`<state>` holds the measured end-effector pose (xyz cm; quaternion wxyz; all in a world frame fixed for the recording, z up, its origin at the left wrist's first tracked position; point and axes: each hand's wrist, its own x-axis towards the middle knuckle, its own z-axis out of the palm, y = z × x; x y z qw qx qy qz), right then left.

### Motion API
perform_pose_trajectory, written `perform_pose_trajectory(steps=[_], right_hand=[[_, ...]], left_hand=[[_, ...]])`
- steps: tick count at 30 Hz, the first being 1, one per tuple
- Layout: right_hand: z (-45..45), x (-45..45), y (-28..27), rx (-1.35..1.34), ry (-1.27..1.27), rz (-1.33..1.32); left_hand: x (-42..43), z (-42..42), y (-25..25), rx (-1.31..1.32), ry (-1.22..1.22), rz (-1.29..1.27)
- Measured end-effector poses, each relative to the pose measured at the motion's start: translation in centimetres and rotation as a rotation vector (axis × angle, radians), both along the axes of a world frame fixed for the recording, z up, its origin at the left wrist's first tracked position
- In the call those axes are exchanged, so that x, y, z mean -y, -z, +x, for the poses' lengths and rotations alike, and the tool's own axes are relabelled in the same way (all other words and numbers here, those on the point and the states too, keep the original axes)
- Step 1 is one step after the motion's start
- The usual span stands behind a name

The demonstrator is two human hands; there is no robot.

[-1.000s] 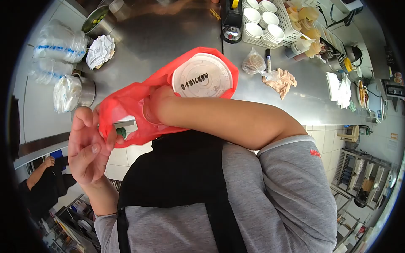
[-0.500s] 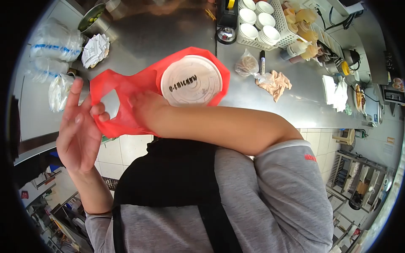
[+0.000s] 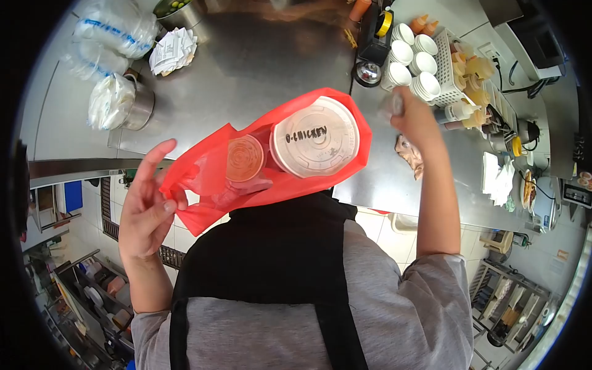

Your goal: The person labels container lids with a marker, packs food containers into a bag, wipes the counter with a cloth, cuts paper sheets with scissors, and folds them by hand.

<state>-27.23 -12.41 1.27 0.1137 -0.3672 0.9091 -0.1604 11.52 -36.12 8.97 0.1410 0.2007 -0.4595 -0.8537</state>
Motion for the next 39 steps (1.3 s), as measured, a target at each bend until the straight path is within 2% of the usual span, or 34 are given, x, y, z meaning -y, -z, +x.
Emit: perform_pose_trajectory(steps=[2,5,6,8,10,13,15,16,17,19,24,26,28,30,32,34,37,39], right_hand=[[3.5,2.8,-6.2,-0.056,-0.06,-0.117],[9.0,6.4,-11.8,0.126,-0.392,-0.196],[10.8,7.7,-12.3,0.235,-0.519,-0.214],[14.0,10.3,-9.5,0.07,-0.787,-0.278],[16.6,13.5,-6.9,0.185,-0.788,-0.124],[17.6,16.8,-2.2,0.109,-0.702,-0.018],[17.5,18.4,0.0,0.052,-0.499,0.067],[17.4,19.6,0.3,0.05,-0.499,0.067],[17.1,20.9,0.6,0.279,-0.387,0.189],[16.3,21.8,0.8,0.501,-0.265,0.308],[13.6,21.5,1.0,0.396,-0.695,0.504],[12.9,19.9,-2.7,0.292,-0.853,0.594],[10.1,15.8,-4.3,0.186,-0.711,0.262],[5.9,13.0,-5.4,0.079,-0.771,0.168],[5.2,11.5,-8.0,0.091,-0.582,0.434],[4.0,10.2,-7.7,-0.103,-0.605,0.394],[3.3,10.8,-8.4,-0.239,-0.8,0.427],[2.4,11.6,-8.4,-0.262,-0.853,0.343]], left_hand=[[0.4,-0.2,0.3,0.082,0.03,0.054],[1.2,-0.3,1.6,0.062,0.017,0.135],[1.4,-0.6,2.0,0.053,0.013,0.163],[1.8,-1.6,2.4,-0.211,-0.033,0.214],[1.7,-3.1,1.2,-0.199,-0.064,0.165],[1.7,-4.9,0.3,-0.2,-0.096,0.133],[2.2,-5.7,1.2,-0.218,-0.04,0.13],[2.3,-6.2,1.6,-0.222,-0.014,0.132],[2.1,-6.5,1.4,-0.224,-0.012,0.132],[2.0,-7.0,1.0,-0.217,0.02,0.246],[2.4,-4.1,0.7,-0.252,0.109,0.075],[3.6,-3.2,1.4,-0.249,0.114,0.031],[4.8,-2.7,1.5,-0.251,0.039,0.053],[5.6,-4.1,0.7,-0.205,-0.001,-0.013],[7.7,-6.1,-0.2,-0.149,-0.031,-0.117],[10.4,-8.3,-1.2,-0.124,-0.019,-0.158],[14.2,-12.3,-2.0,-0.041,0.017,-0.293],[15.8,-15.2,-2.9,0.051,-0.057,-0.423]])
